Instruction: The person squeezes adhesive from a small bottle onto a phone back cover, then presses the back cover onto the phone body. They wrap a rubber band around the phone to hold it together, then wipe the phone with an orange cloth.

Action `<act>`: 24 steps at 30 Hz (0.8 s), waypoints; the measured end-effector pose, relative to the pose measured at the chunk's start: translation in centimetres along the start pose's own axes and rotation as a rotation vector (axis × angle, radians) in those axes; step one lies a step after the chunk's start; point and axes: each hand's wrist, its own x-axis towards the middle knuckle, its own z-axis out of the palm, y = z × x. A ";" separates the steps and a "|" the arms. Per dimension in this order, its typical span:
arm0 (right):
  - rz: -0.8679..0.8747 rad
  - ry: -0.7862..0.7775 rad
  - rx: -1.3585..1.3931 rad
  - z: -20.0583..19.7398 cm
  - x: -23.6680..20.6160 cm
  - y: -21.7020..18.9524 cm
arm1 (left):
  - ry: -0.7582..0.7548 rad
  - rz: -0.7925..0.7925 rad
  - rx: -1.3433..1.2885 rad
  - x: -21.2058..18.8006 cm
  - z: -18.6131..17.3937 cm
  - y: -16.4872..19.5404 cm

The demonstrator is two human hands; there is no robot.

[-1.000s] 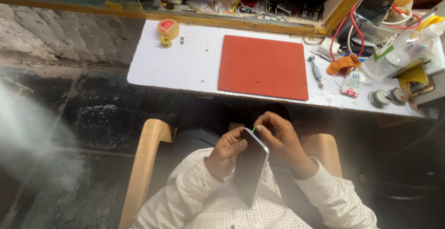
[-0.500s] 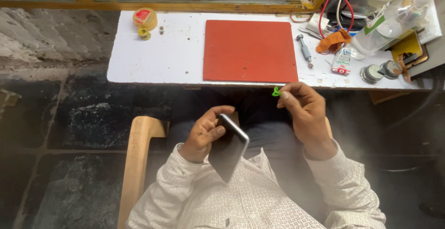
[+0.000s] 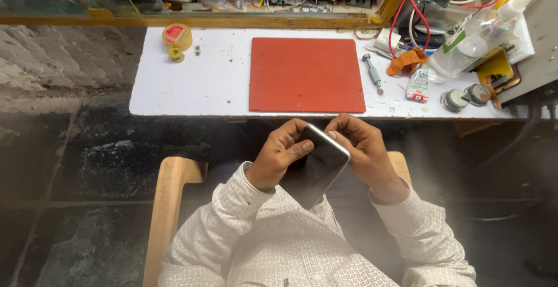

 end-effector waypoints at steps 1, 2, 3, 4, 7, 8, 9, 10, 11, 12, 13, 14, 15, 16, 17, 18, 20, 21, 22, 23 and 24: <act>0.006 0.001 -0.004 -0.3 0.5 0.2 | -0.063 -0.035 -0.024 0.3 -0.2 0.2; -0.019 -0.007 0.003 -0.4 1.0 0.4 | -0.125 -0.073 -0.050 0.4 -0.4 0.4; -0.040 -0.014 0.010 -0.5 1.5 0.7 | -0.186 -0.113 -0.077 0.5 -0.6 0.5; -0.060 -0.021 0.017 -0.6 1.9 0.9 | -0.221 -0.140 -0.075 0.2 -0.6 0.3; -0.005 0.002 -0.003 -0.6 2.4 0.9 | -0.269 -0.212 -0.044 -1.5 -0.9 -0.5; 0.008 -0.080 0.112 -0.5 2.2 0.7 | -0.248 -0.224 -0.017 -2.1 -1.2 -0.7; 0.018 -0.162 0.225 -0.6 2.0 0.4 | -0.229 -0.234 0.012 -2.7 -1.8 -0.9; 0.024 -0.245 0.336 -0.6 1.8 0.1 | -0.240 -0.243 -0.008 -3.0 -2.5 -0.9; 0.083 -0.261 0.401 -0.5 1.8 -0.1 | -0.252 -0.251 -0.027 -3.2 -3.4 -0.7; 0.143 -0.276 0.466 -0.4 1.7 -0.2 | -0.263 -0.260 -0.045 -3.4 -4.3 -0.5; 0.205 -0.290 0.533 -0.2 1.7 -0.2 | -0.282 -0.253 -0.050 -3.5 -5.1 -0.2; 0.201 -0.300 0.569 -0.1 1.9 0.0 | -0.302 -0.247 -0.055 -3.5 -5.9 0.1; 0.195 -0.311 0.603 0.1 2.1 0.4 | -0.323 -0.239 -0.059 -3.4 -6.4 0.3; 0.186 -0.323 0.635 0.2 2.4 0.8 | -0.323 -0.231 -0.053 -3.2 -6.8 0.5; 0.139 -0.341 0.673 0.2 2.7 1.3 | -0.323 -0.225 -0.048 -3.1 -7.1 0.7; 0.094 -0.358 0.709 0.3 3.1 1.9 | -0.324 -0.218 -0.045 -3.0 -7.2 0.8; 0.016 -0.398 0.759 0.5 4.0 3.1 | -0.300 -0.235 -0.053 -2.6 -6.9 0.6; -0.012 -0.417 0.773 0.7 4.5 3.6 | -0.288 -0.246 -0.060 -2.5 -6.6 0.4; -0.038 -0.435 0.789 0.6 5.0 3.9 | -0.276 -0.227 -0.060 -2.4 -6.6 0.5; -0.072 -0.388 0.575 0.6 5.4 4.2 | -0.263 -0.207 -0.060 -2.3 -6.6 0.5; -0.106 -0.339 0.362 0.4 6.0 4.2 | -0.250 -0.186 -0.057 -2.1 -6.7 0.7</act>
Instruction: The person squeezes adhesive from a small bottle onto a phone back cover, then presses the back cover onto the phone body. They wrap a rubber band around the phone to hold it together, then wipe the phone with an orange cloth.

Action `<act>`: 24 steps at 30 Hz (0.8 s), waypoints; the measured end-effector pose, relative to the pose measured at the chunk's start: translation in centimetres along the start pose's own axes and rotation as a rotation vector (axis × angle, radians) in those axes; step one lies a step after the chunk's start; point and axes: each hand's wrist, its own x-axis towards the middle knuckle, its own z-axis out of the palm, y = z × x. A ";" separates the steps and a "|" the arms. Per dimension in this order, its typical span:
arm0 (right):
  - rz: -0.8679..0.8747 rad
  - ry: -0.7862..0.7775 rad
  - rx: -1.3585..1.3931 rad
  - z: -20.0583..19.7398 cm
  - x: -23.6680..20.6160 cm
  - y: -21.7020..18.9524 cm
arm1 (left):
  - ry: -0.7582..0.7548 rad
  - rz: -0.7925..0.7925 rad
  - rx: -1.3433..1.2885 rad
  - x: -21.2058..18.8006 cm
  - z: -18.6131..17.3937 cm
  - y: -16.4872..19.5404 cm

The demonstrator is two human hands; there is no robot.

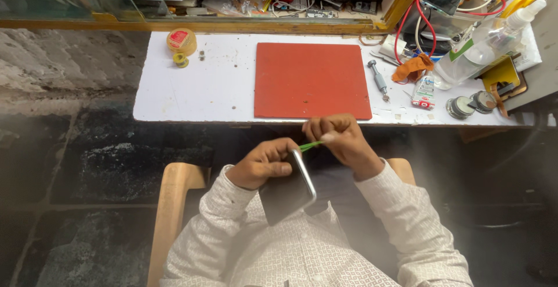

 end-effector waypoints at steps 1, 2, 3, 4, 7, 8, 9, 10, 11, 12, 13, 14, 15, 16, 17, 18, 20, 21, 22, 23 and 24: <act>-0.005 0.035 -0.219 -0.3 0.5 0.0 | 0.023 0.012 0.006 0.0 -0.2 0.3; -0.055 0.020 -0.406 -0.5 0.8 0.0 | 0.046 0.025 0.012 0.0 -0.5 0.6; -0.107 0.004 -0.591 -0.6 1.1 0.1 | 0.070 0.037 0.020 0.0 -0.8 0.9; -0.159 -0.012 -0.777 -0.6 1.3 0.3 | 0.114 0.036 0.070 0.1 -0.9 0.9; -0.235 0.039 -1.287 -0.5 2.0 1.5 | 0.211 0.016 0.177 1.2 -1.4 0.8; -0.203 0.087 -1.339 -0.5 2.2 1.9 | 0.219 -0.002 0.182 2.0 -1.7 0.8; -0.170 0.138 -1.391 -0.5 2.3 2.4 | 0.225 -0.019 0.188 2.7 -1.9 0.8; -0.140 0.189 -1.447 -0.6 2.3 2.7 | 0.244 -0.033 0.184 3.2 -1.9 0.7; -0.164 0.175 -1.421 -0.7 2.1 2.8 | 0.263 -0.046 0.182 3.8 -1.9 0.7; -0.185 0.161 -1.396 -0.6 1.7 2.9 | 0.280 -0.059 0.179 4.1 -1.8 0.8; -0.206 0.145 -1.372 -0.5 1.3 2.7 | 0.260 -0.041 0.202 4.1 -1.6 0.8; 0.028 0.218 -1.038 -0.3 0.6 2.5 | 0.242 -0.020 0.228 3.7 -1.3 1.0; 0.248 0.281 -0.693 0.2 -0.4 2.1 | 0.224 0.002 0.257 3.5 -1.2 1.3; 0.458 0.340 -0.338 0.5 -1.0 1.6 | 0.179 -0.007 0.212 3.3 -1.2 1.7; 0.266 0.274 -0.397 0.6 -1.3 1.1 | 0.136 -0.018 0.160 3.1 -1.1 2.1; 0.077 0.203 -0.449 0.7 -1.4 0.6 | 0.098 -0.028 0.108 2.8 -0.8 2.2; -0.109 0.188 -0.289 0.7 -0.9 -0.4 | 0.032 -0.064 0.121 2.9 -0.7 2.7; -0.117 0.242 -0.086 0.2 -0.2 -1.2 | -0.004 -0.079 0.138 3.2 -0.9 3.2; -0.131 0.291 0.115 -0.3 0.6 -2.0 | -0.027 -0.055 0.173 3.7 -1.1 3.7; -0.122 0.220 0.258 -0.8 1.3 -2.7 | -0.053 -0.032 0.208 4.4 -1.3 4.1; -0.110 0.149 0.399 -1.1 1.8 -3.5 | -0.080 -0.011 0.239 4.9 -1.5 4.5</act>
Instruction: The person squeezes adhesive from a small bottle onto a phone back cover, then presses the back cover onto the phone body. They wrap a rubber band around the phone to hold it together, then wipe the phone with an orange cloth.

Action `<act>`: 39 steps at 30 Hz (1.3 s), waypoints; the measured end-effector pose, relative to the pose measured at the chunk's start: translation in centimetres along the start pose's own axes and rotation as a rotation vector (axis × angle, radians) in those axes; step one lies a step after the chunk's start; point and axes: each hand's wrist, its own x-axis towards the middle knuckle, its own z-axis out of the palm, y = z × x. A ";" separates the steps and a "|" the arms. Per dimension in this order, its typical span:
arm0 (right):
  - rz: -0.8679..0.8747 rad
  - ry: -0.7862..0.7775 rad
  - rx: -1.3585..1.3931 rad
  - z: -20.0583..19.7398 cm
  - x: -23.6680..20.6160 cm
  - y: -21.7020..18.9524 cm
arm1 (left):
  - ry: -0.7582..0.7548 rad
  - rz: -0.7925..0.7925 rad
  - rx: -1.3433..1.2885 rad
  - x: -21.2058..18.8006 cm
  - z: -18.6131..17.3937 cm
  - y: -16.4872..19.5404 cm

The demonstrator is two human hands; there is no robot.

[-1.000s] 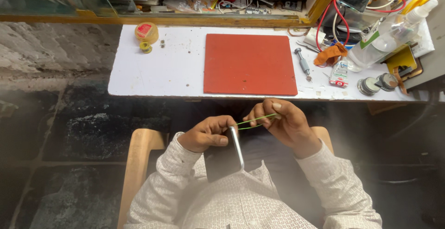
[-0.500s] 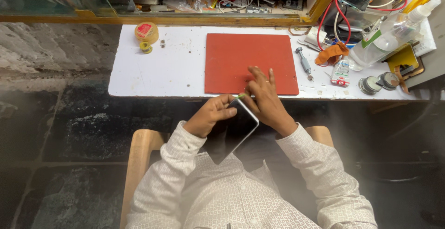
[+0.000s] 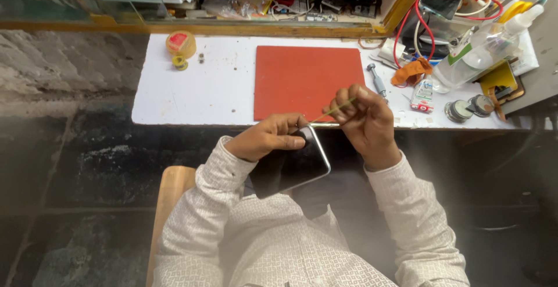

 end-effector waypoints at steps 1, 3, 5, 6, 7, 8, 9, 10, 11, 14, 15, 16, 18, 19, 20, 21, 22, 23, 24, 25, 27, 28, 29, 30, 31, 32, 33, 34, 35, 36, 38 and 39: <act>0.036 -0.056 0.140 0.2 0.6 -0.6 | 0.006 -0.027 0.011 0.5 -0.3 0.3; 0.094 -0.043 0.010 0.9 1.7 -1.8 | 0.023 -0.081 0.028 1.3 -1.0 0.6; 0.124 -0.062 -0.188 2.1 2.6 -3.1 | 0.045 -0.029 0.056 2.3 -1.8 0.9; 0.123 -0.091 -0.321 2.7 3.0 -3.7 | 0.057 -0.002 0.073 2.7 -2.2 1.0; 0.121 -0.121 -0.454 3.5 3.3 -4.2 | 0.060 0.007 0.093 3.2 -2.6 1.2; 0.088 -0.220 -0.736 4.2 3.5 -4.7 | 0.064 0.016 0.114 3.6 -3.1 1.5; 0.052 -0.317 -1.018 4.8 3.5 -5.1 | 0.068 0.026 0.134 3.9 -3.4 1.7; 0.015 -0.413 -1.299 5.4 3.5 -5.5 | 0.099 0.042 0.125 4.0 -3.7 1.9; -0.142 -0.507 -1.385 5.8 3.5 -5.7 | 0.130 0.058 0.116 4.0 -4.0 2.1; -0.500 -0.643 -1.530 6.2 2.7 -6.2 | 0.212 0.109 0.037 4.2 -4.7 2.8; -0.538 -0.591 -1.519 6.1 2.2 -6.6 | 0.239 0.127 0.003 4.2 -4.9 3.0; -0.578 -0.541 -1.508 5.7 1.6 -6.8 | 0.262 0.171 -0.026 4.3 -5.0 3.0; -0.559 -0.416 -1.266 4.8 0.3 -7.0 | 0.311 0.259 -0.080 4.5 -5.1 3.1; -0.547 -0.355 -1.145 4.2 -0.4 -6.7 | 0.328 0.308 -0.111 4.6 -5.2 3.0; -0.558 -0.281 -0.913 3.6 -0.9 -6.1 | 0.344 0.356 -0.143 4.7 -5.1 2.9; -0.561 -0.205 -0.681 2.9 -1.4 -5.4 | 0.360 0.402 -0.177 4.9 -5.0 2.8; -0.558 -0.129 -0.451 2.3 -1.8 -4.8 | 0.338 0.448 -0.178 5.3 -4.8 2.6; -0.527 -0.109 -0.210 1.6 -2.2 -4.2 | 0.316 0.493 -0.180 5.7 -4.6 2.4; -0.491 -0.089 0.030 1.1 -2.4 -3.5 | 0.296 0.538 -0.181 6.0 -4.3 2.2; -0.451 -0.069 0.271 0.6 -2.5 -3.0 | 0.294 0.559 -0.172 6.3 -4.0 2.1; -0.392 -0.122 0.475 -0.1 -2.4 -2.3 | 0.288 0.600 -0.147 6.5 -3.4 2.1; -0.362 -0.149 0.576 -0.2 -2.3 -2.1 | 0.291 0.598 -0.092 6.3 -3.0 2.3; -0.384 -0.085 0.559 -0.3 -2.1 -1.9 | 0.294 0.595 -0.038 6.0 -2.7 2.6; -0.407 -0.019 0.541 -0.3 -1.9 -1.7 | 0.296 0.591 0.016 5.8 -2.2 3.0; -0.429 0.048 0.523 -0.2 -1.8 -1.5 | 0.282 0.617 0.119 5.6 -1.6 3.3; -0.424 0.052 0.437 0.0 -1.6 -1.3 | 0.266 0.642 0.222 5.4 -1.1 3.7; -0.419 0.054 0.350 0.2 -1.4 -1.2 | 0.249 0.666 0.326 5.1 -0.5 4.2; -0.412 0.057 0.263 0.5 -1.2 -1.1 | 0.264 0.628 0.450 4.9 0.1 4.7; -0.401 0.077 0.098 0.7 -1.1 -1.0 | 0.281 0.587 0.572 4.5 0.8 5.1; -0.387 0.097 -0.068 1.0 -0.9 -1.0 | 0.298 0.543 0.693 4.2 1.4 5.6; -0.326 0.086 -0.321 1.6 -0.7 -1.2 | 0.260 0.673 0.965 3.9 2.6 6.1; -0.281 0.057 -0.408 1.8 -0.5 -1.4 | 0.235 0.735 1.102 4.0 3.0 6.4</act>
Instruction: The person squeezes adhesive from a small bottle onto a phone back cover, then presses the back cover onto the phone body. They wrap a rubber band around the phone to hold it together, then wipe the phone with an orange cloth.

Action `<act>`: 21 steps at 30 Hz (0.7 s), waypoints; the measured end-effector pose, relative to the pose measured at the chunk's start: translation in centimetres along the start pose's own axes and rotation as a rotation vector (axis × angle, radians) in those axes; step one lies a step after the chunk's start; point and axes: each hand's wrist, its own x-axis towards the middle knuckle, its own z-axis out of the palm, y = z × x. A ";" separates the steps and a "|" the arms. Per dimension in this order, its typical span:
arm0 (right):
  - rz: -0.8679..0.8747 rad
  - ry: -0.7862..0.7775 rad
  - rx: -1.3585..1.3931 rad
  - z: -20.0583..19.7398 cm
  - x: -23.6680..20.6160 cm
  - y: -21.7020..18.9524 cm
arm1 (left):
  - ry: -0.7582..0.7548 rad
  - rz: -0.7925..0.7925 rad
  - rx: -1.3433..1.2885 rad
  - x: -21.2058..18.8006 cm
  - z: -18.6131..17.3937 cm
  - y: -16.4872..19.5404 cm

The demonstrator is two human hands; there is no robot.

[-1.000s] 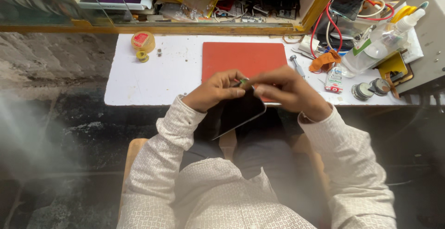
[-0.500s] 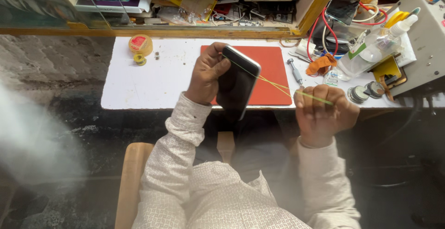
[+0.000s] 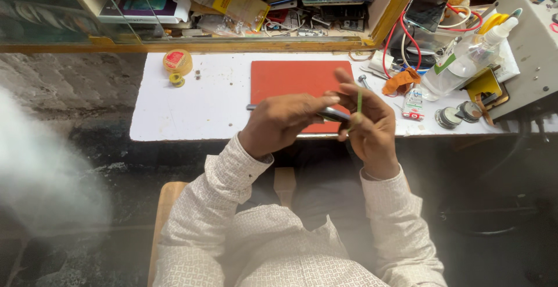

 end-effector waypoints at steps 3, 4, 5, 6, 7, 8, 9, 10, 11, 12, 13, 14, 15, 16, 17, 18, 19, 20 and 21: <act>0.095 -0.093 -0.188 0.3 0.5 -0.4 | -0.125 -0.043 0.317 0.5 0.1 0.5; 0.122 -0.117 -0.242 0.3 0.7 -0.5 | -0.137 -0.020 0.392 0.7 0.3 0.4; 0.148 -0.118 -0.266 0.2 0.8 -0.4 | -0.148 0.001 0.466 0.8 0.7 0.3; 0.175 -0.119 -0.291 0.2 0.9 -0.3 | -0.158 0.022 0.539 0.8 1.0 0.2; 0.202 -0.121 -0.314 0.0 0.9 -0.1 | -0.173 0.024 0.554 0.8 1.1 0.0; 0.219 -0.105 -0.318 -0.1 0.9 0.2 | -0.188 0.025 0.570 0.7 1.2 -0.3; 0.236 -0.090 -0.321 -0.3 1.0 0.5 | -0.203 0.026 0.587 0.6 1.3 -0.6; 0.252 -0.076 -0.325 -0.5 1.1 0.9 | -0.159 -0.015 0.508 0.5 1.3 -0.8; 0.225 -0.033 -0.309 -0.7 1.2 1.3 | -0.116 -0.056 0.427 0.3 1.4 -1.1; 0.198 0.010 -0.295 -0.9 1.4 1.7 | -0.073 -0.096 0.345 0.1 1.5 -1.3; 0.170 0.055 -0.281 -1.1 1.7 2.0 | -0.028 -0.144 0.261 -0.1 1.5 -1.5; 0.130 0.123 -0.205 -1.3 2.0 2.2 | 0.017 -0.191 0.177 -0.2 1.6 -1.8; 0.089 0.191 -0.129 -1.5 2.4 2.4 | 0.060 -0.238 0.093 -0.4 1.6 -2.1; 0.046 0.258 -0.054 -1.7 2.7 2.6 | 0.077 -0.328 0.079 -0.4 1.9 -2.4; 0.020 0.328 -0.049 -2.0 2.9 2.5 | 0.094 -0.420 0.064 -0.5 2.3 -2.7; -0.005 0.396 -0.043 -2.3 3.1 2.2 | 0.110 -0.514 0.050 -0.6 2.6 -3.0; -0.030 0.462 -0.035 -2.4 3.2 2.1 | 0.180 -0.506 0.001 -0.7 2.8 -3.5; -0.164 0.460 -0.202 -2.6 3.3 2.0 | 0.249 -0.498 -0.047 -0.8 3.0 -4.0; -0.296 0.457 -0.369 -2.7 3.3 1.9 | 0.317 -0.490 -0.098 -0.9 3.1 -4.4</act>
